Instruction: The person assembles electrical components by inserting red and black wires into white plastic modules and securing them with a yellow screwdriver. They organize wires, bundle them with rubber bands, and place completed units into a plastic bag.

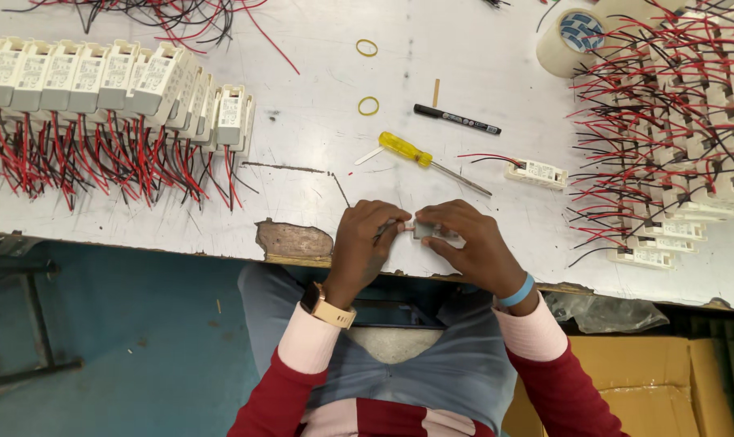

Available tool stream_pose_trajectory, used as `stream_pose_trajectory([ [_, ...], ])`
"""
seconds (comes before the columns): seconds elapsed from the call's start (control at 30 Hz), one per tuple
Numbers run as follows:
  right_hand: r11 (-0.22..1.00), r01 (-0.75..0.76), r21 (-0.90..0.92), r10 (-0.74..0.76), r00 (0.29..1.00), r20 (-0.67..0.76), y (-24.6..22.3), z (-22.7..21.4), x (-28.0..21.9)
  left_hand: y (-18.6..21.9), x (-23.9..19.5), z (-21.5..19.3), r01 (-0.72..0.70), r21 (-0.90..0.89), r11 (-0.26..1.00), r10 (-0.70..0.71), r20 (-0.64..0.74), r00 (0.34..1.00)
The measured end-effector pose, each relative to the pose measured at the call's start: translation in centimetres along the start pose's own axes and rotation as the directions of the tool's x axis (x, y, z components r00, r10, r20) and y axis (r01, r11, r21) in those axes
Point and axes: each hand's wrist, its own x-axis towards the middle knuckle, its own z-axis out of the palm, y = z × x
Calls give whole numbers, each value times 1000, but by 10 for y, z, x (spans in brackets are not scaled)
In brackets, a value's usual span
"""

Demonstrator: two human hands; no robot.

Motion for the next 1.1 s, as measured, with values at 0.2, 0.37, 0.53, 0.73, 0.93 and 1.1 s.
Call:
stream_pose_trajectory([
  [0.2,1000,6,-10,-5,997,71,1,-3,4,0,2,-1,-18,-3,1000,18,4,1000],
  [0.37,999,29,-20,-27,996,83,3,-5,2,2,3,1,-17,15,1000,17,-15,1000],
  [0.53,993,82,-80,-78,996,49,2,-2,-1,3,3,0,1,10,1000,-1,-8,1000],
  [0.73,998,-55,39,54,998,24,2,0,-1,3,4,0,18,13,1000,-18,10,1000],
  [0.93,983,136,-126,-137,991,2,1,5,-3,2,3,1,16,8,1000,-16,-1,1000],
  [1.1,841,182,-510,-191,981,35,-10,11,-15,2,0,-1,17,-1,1000,-17,8,1000],
])
